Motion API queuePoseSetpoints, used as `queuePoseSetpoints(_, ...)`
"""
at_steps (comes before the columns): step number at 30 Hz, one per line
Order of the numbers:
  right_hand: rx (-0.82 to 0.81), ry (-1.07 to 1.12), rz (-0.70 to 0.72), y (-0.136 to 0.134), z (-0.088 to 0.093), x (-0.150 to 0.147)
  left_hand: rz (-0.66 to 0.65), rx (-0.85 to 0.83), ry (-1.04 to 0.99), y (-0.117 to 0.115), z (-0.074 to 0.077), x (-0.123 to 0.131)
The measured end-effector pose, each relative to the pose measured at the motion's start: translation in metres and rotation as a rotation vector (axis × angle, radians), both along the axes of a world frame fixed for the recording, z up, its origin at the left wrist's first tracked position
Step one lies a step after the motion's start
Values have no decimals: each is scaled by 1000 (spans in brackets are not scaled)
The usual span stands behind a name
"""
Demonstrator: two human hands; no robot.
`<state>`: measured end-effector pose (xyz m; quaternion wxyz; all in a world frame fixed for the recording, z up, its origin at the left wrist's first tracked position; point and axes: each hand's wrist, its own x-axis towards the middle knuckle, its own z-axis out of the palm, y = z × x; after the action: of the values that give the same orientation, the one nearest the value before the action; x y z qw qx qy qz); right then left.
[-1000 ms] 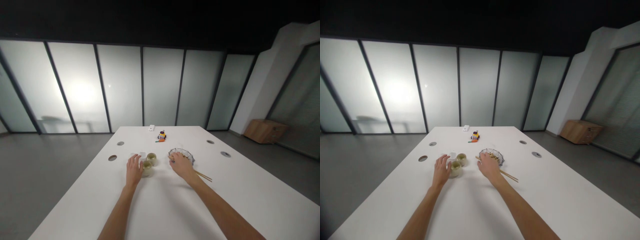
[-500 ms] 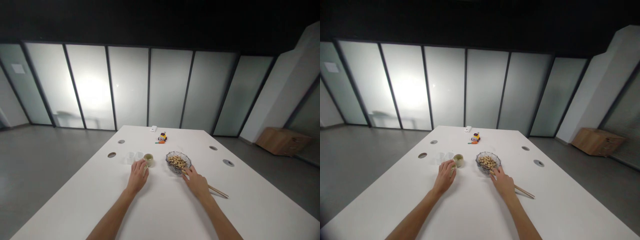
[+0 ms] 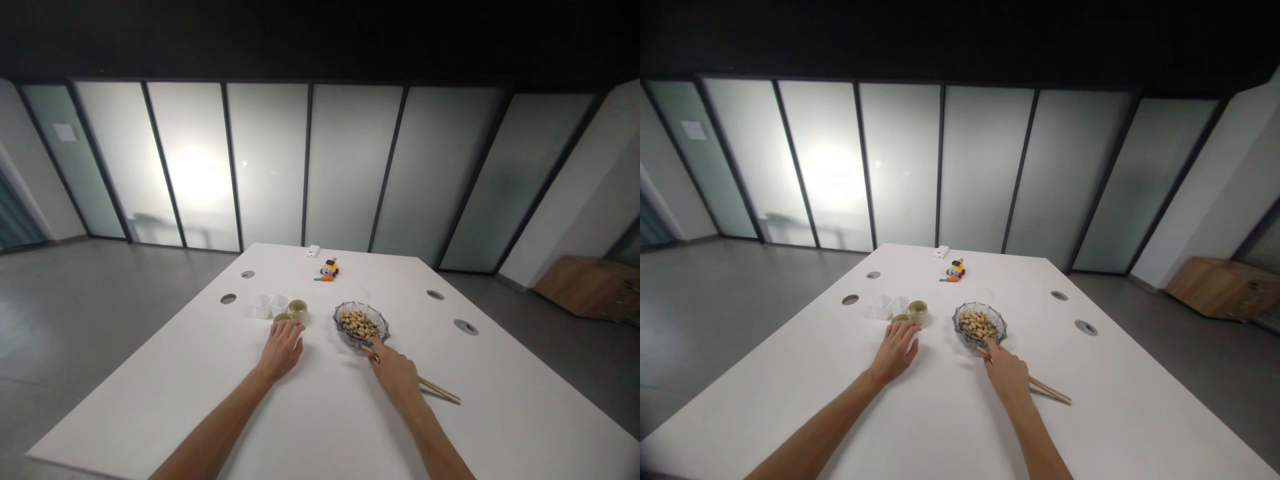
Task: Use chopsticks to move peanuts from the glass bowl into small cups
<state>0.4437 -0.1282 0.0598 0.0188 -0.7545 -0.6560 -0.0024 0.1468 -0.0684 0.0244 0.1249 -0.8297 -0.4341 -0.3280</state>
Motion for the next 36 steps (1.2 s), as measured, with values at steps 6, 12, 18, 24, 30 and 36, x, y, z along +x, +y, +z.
queuePoseSetpoints(6, -19, 12, 12, -6, 6, -4, 1, -18, 1, 4, -2, -3)
queuePoseSetpoints(12, -39, -33, 67, -8, 8, -12, 21, -34, -26, 8, -5, -6)
queuePoseSetpoints(18, -24, -26, 143, -10, 3, -20, 28, -21, -65, 10, -4, -6)
queuePoseSetpoints(24, -35, -30, 131, -13, 11, -25, 173, -35, -135, 7, 5, -8)
queuePoseSetpoints(30, -37, -20, 81, -13, 10, -24, 261, -66, -208, 9, 3, -10)
queuePoseSetpoints(36, -50, 4, -13, -12, 9, -19, 258, -87, -249, 15, -6, -11)
